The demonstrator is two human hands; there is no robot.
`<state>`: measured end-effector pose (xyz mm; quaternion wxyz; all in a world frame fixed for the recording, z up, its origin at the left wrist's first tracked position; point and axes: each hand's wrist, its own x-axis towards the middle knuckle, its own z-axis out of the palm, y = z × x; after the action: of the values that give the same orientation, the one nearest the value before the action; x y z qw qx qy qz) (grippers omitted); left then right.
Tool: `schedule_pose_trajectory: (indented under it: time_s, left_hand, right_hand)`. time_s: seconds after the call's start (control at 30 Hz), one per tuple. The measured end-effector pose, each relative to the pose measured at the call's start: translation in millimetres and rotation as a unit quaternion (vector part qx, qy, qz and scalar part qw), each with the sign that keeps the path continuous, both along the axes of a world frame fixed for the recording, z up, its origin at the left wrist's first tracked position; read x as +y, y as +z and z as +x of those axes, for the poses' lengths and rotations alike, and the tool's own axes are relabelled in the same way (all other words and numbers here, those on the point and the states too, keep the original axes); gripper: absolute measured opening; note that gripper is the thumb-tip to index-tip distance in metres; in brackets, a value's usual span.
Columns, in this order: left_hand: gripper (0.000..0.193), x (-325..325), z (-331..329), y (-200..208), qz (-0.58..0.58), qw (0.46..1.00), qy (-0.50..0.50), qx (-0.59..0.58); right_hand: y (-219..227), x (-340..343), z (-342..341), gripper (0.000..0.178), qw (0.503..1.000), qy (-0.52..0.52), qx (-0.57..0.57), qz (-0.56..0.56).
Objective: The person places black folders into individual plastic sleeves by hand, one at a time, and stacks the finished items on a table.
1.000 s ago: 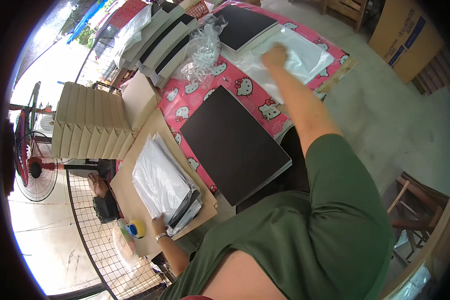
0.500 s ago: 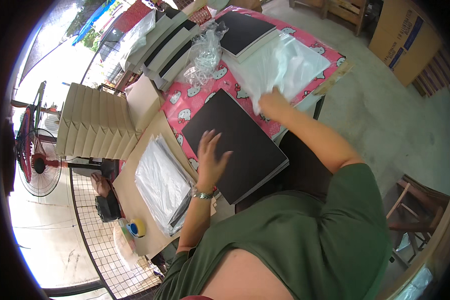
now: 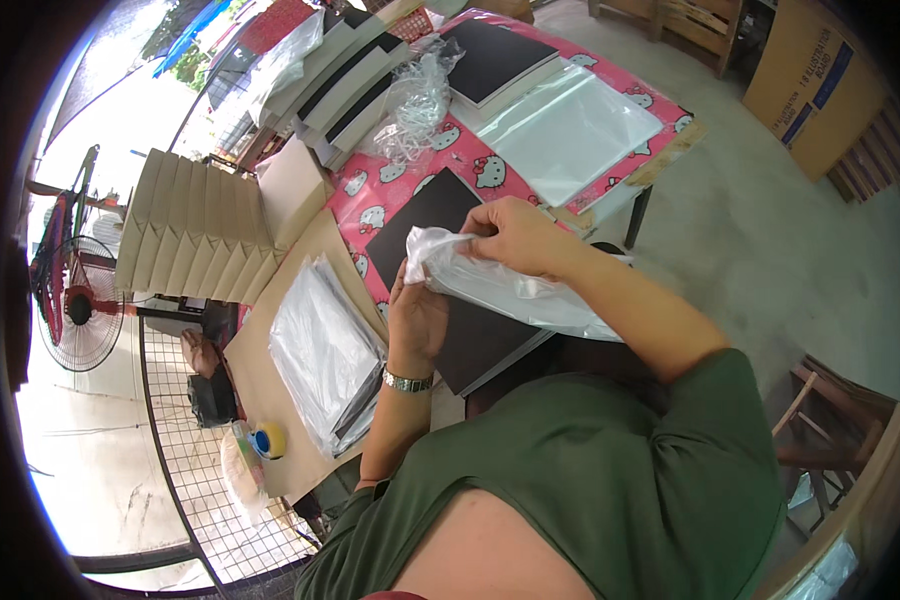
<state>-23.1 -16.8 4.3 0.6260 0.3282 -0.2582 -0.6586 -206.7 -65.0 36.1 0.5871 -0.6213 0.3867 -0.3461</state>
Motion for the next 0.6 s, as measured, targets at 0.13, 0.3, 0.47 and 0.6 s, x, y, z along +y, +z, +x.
schedule_pose_trajectory:
  time_s: [0.13, 0.3, 0.47, 0.6]
  left_hand:
    - [0.034, 10, 12, 5, -0.004, 0.997, -0.076, -0.015]
    - [0.028, 15, 22, 21, 0.018, 0.985, 0.049, -0.162]
    - [0.021, 19, 7, 30, -0.052, 0.976, 0.132, -0.168]
    - [0.018, 20, 12, 18, -0.095, 0.978, 0.17, -0.069]
  right_hand:
    - [5, 7, 28, 0.014, 0.991, 0.005, 0.093, -0.097]
    - [19, 12, 19, 0.012, 0.977, -0.052, 0.089, -0.185]
    - [18, 21, 36, 0.01, 0.977, -0.077, -0.012, -0.2]
    - [13, 18, 40, 0.008, 0.92, -0.129, 0.059, -0.365]
